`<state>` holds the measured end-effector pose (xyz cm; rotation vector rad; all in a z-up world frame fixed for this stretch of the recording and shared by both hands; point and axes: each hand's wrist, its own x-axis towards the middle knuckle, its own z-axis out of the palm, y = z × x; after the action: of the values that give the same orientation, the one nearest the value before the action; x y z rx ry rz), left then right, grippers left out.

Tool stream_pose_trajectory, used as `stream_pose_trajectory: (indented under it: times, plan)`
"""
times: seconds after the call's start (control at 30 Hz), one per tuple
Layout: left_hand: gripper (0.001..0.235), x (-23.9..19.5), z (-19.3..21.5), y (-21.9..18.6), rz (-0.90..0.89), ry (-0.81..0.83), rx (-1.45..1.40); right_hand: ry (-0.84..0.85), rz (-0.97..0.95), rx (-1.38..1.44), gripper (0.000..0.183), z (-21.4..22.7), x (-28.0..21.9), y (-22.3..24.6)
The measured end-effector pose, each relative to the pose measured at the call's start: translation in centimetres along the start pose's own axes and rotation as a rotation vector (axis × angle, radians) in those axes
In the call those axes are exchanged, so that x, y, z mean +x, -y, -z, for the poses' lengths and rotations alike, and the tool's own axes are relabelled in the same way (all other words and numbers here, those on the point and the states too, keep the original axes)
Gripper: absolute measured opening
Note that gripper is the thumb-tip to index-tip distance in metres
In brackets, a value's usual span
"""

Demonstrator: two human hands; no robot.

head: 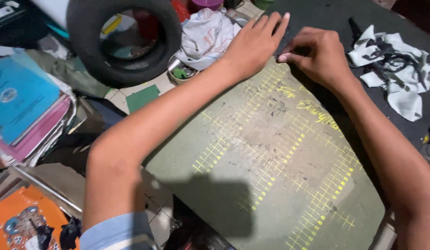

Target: Picking up and organizing small scraps of material on a cutting mat and board.

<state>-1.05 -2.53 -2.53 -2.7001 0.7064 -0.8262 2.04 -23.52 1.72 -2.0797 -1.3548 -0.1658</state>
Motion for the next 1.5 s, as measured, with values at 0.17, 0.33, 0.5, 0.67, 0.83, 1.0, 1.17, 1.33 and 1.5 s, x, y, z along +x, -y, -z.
stream_pose_trajectory:
  times: [0.17, 0.33, 0.5, 0.67, 0.83, 1.0, 1.17, 1.33, 1.5]
  plan:
    - [0.078, 0.0, 0.3, -2.1, 0.211, -0.082, 0.312, -0.075, 0.132, -0.643, 0.006, -1.3, -0.7, -1.3]
    - [0.024, -0.5, 1.6, -1.7, 0.204, -0.25, -0.011, -0.039, 0.138, -0.819, 0.018, -2.3, -0.6, -3.9]
    - [0.005, -1.1, 2.0, -1.6, 0.304, -0.389, -0.123, -0.024, 0.107, -0.824, 0.024, -3.1, -0.9, -4.9]
    - [0.023, -1.4, 2.7, -1.2, 0.29, -0.44, -0.279, 0.009, -0.133, -0.32, 0.007, -1.3, 0.0, -1.8]
    - [0.027, -1.4, 1.5, -0.8, 0.235, -0.461, -0.35, 0.115, -0.128, -0.057, 0.019, 0.7, -0.1, -1.9]
    - [0.036, -1.3, 0.9, -0.6, 0.203, -0.383, -0.398, 0.097, -0.033, -0.072, 0.028, 0.6, 0.2, -1.7]
    - [0.045, -1.6, 1.7, -0.7, 0.234, -0.323, -0.454, -0.001, 0.109, -0.388, 0.013, -0.4, -0.5, -1.3]
    - [0.053, -1.7, 0.2, -0.6, 0.257, -0.36, -0.328, -0.058, 0.172, -0.763, 0.012, -1.9, -0.9, -3.4]
    - [0.037, -1.7, 2.5, -1.3, 0.293, -0.49, -0.158, 0.053, 0.066, -0.687, 0.008, -2.4, -0.6, -3.3]
